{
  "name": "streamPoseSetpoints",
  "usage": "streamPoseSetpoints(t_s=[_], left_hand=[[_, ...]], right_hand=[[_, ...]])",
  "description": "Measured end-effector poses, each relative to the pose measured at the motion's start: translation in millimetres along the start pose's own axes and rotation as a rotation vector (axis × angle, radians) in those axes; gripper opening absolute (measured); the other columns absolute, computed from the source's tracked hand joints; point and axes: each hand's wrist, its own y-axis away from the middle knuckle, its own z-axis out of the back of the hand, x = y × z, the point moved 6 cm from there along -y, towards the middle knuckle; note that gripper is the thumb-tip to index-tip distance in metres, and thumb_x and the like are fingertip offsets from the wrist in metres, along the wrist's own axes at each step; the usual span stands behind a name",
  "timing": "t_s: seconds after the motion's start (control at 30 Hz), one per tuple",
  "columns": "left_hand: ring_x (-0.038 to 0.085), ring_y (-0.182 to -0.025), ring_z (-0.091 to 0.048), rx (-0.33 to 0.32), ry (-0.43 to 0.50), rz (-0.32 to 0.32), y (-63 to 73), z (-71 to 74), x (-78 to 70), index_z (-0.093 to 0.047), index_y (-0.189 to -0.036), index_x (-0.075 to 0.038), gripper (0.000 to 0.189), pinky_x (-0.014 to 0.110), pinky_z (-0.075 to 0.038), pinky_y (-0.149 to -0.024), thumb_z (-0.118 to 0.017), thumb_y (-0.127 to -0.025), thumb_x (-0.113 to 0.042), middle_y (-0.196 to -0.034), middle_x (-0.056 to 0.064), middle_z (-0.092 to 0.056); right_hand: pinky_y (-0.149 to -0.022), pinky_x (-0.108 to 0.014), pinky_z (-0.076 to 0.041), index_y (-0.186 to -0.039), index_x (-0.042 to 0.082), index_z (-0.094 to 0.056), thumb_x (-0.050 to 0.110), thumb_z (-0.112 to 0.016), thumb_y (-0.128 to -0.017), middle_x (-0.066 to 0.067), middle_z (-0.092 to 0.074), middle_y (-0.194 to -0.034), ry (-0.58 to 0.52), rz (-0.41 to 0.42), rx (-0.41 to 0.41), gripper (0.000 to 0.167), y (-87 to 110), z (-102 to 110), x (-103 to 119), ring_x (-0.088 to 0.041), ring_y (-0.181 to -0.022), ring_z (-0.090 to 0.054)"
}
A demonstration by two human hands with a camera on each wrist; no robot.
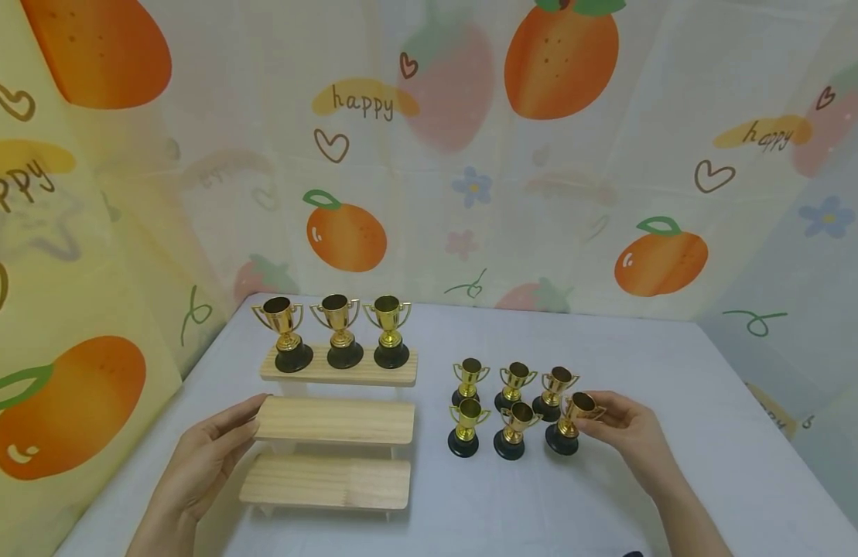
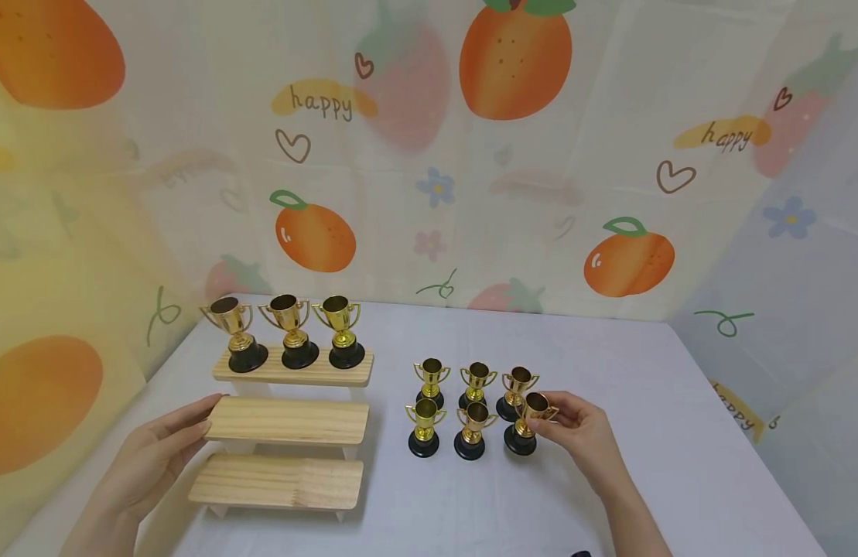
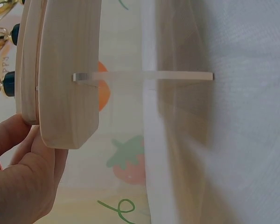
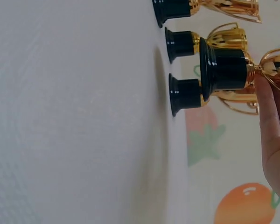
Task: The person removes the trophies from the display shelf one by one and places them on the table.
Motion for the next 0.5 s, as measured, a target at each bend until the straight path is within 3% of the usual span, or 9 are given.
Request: streamPoseSetpoints(t_s=[0.33, 0.5], left_hand=[[-0.007, -0.105, -0.064, 0.005, 0.005, 0.001, -0.6, -0.5, 0.4, -0.069, -0.117, -0.031, 0.032, 0.008, -0.054, -0.089, -0.057, -0.099, -0.007, -0.114, -0.024, -0.069], [-0.008, -0.105, -0.064, -0.003, -0.005, 0.012, -0.5, 0.5, 1.3, -0.068, -0.117, -0.031, 0.032, 0.008, -0.054, -0.089, -0.057, -0.099, -0.008, -0.114, -0.025, -0.068]], right_hand=[[-0.08, -0.021, -0.058, -0.127, -0.003, -0.059, 0.016, -0.079, -0.083, 0.017, -0.072, -0.09, 0.081, -0.106, 0.037, 0.052, -6.3, -2, -15, -0.003, -0.086, -0.071], [-0.081, -0.022, -0.058, -0.128, -0.005, -0.058, 0.017, -0.078, -0.084, 0.015, -0.072, -0.093, 0.081, -0.103, 0.077, 0.054, -7.9, -5, -16, -0.004, -0.088, -0.071]])
